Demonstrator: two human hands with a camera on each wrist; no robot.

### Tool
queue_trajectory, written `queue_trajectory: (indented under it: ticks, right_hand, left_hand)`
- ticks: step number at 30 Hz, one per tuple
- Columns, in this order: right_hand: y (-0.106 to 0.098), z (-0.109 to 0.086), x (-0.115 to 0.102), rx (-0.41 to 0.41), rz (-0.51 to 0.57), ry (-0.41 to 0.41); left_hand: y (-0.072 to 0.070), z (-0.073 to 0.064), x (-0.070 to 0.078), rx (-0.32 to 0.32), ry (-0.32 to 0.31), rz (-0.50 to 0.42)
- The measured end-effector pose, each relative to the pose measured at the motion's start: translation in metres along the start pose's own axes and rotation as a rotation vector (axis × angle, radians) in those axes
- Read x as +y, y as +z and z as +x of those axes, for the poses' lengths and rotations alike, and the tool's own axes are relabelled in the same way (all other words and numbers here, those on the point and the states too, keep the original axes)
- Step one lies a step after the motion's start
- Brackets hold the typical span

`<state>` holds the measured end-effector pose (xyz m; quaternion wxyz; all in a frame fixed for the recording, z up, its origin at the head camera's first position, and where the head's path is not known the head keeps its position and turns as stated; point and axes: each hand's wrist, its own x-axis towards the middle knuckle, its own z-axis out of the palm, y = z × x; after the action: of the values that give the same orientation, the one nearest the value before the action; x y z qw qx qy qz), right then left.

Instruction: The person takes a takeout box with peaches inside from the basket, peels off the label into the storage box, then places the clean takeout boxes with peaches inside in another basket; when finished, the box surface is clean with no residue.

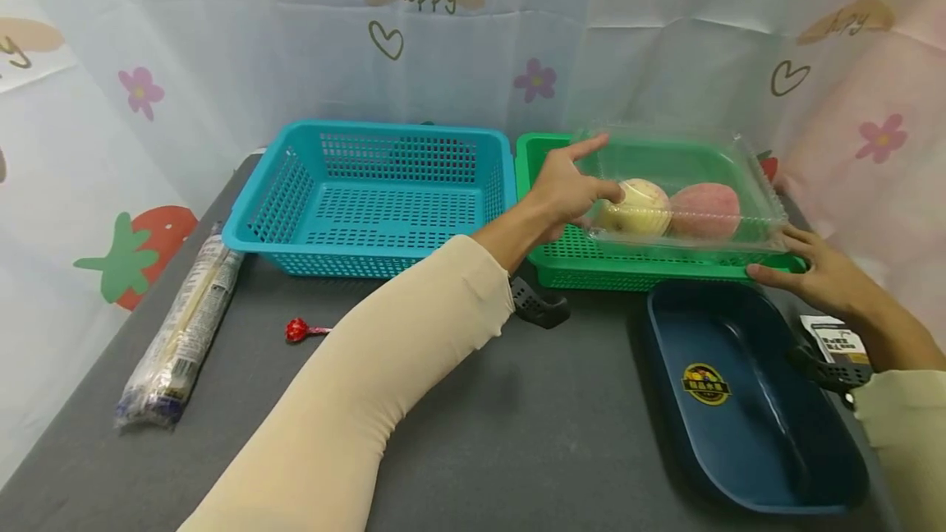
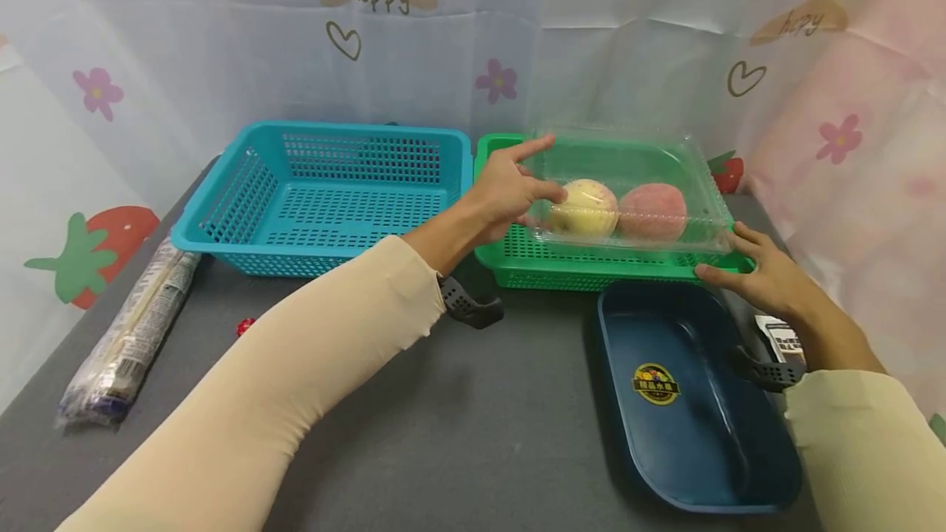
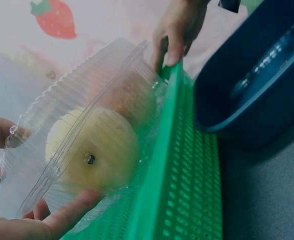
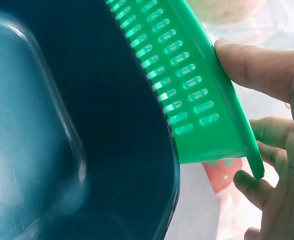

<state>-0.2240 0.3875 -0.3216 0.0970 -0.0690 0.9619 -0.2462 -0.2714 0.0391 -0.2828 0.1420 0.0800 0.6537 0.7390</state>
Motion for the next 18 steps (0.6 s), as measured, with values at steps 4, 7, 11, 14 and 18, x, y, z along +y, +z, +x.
queue_trajectory:
  ticks: [4, 7, 11, 14, 18]
  right_hand:
    - [0.000, 0.000, 0.002, -0.004, -0.015, -0.021]
    - [0.000, 0.001, 0.003, -0.011, -0.026, -0.024]
    - [0.000, 0.001, 0.002, -0.004, -0.025, -0.029]
    - [0.001, 0.001, 0.001, 0.001, -0.014, -0.033]
    - [0.000, 0.001, 0.001, 0.002, -0.007, -0.037]
  left_hand:
    - [0.002, 0.006, -0.005, 0.017, -0.024, 0.033]
    - [0.002, 0.010, -0.010, 0.041, -0.045, 0.069]
    - [0.001, 0.014, -0.019, 0.079, -0.064, 0.133]
    - [0.001, 0.014, -0.025, 0.088, -0.080, 0.171]
    - [0.001, 0.016, -0.030, 0.088, -0.090, 0.187]
